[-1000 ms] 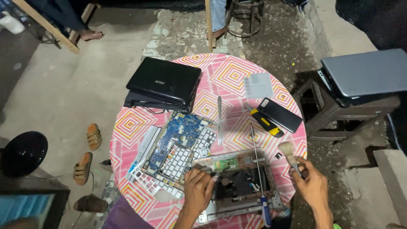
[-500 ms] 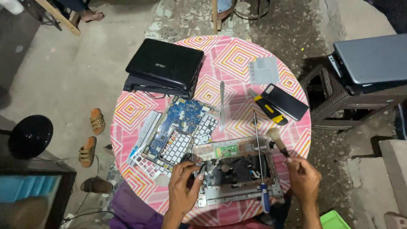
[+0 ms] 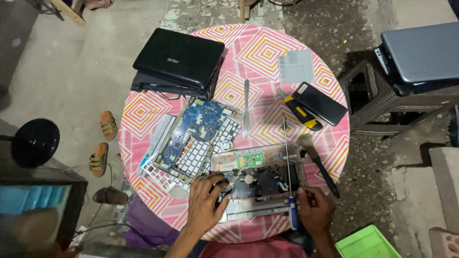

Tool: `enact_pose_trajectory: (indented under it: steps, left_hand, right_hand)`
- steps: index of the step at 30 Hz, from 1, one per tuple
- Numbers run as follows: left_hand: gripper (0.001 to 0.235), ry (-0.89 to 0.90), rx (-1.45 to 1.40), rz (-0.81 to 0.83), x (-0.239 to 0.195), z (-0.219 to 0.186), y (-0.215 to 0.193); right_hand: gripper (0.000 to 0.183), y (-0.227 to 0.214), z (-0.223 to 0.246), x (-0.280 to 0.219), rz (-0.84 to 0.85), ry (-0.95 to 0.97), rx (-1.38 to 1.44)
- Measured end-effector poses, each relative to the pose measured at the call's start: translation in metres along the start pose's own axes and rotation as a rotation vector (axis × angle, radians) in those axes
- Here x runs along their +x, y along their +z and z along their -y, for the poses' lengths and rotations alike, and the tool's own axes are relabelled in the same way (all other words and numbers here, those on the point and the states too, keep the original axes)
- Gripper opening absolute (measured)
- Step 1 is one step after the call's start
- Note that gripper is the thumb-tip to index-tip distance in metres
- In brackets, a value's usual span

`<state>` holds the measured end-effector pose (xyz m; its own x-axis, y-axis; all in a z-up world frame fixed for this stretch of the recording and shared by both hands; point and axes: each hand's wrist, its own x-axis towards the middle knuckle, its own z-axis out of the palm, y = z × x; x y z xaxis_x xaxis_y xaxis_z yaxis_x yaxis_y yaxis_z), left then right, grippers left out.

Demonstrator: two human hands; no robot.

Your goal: The person uses a screwdriver to remove screws from a laptop's internal chassis, then uses their hands to detach and remove a small circuit board component from the device.

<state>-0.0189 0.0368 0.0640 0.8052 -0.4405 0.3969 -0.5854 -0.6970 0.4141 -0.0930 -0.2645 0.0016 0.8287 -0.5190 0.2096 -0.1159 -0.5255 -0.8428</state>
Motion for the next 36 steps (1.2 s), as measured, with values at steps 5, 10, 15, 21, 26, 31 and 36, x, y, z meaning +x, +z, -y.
enact_pose_trajectory:
  steps: [5,10,15,21,26,31,36]
  left_hand:
    - [0.025,0.005,0.015,-0.049,0.01,-0.003,0.004]
    - [0.026,-0.047,0.031,-0.048,0.013,-0.005,0.018]
    - [0.032,-0.089,0.065,-0.007,0.009,-0.001,0.032]
    - [0.023,-0.017,0.055,-0.089,0.021,-0.004,0.023]
    - [0.022,0.0,-0.013,-0.095,0.022,-0.004,0.025]
    - [0.019,0.017,-0.052,-0.11,0.02,-0.005,0.032]
    - [0.016,-0.018,-0.141,-0.193,0.026,-0.006,0.034]
  right_hand:
    - [0.013,0.007,-0.013,0.003,-0.024,0.063,0.065]
    - [0.014,0.008,-0.026,0.002,-0.036,0.1,0.075]
    - [0.011,0.012,-0.034,0.001,0.01,0.097,0.21]
    - [0.014,0.018,-0.041,0.001,0.012,0.056,0.271]
    - [0.014,0.01,-0.021,0.007,0.008,0.02,0.133]
    - [0.018,0.008,-0.019,0.006,0.013,0.038,0.131]
    - [0.013,0.01,-0.027,0.003,0.015,0.064,0.078]
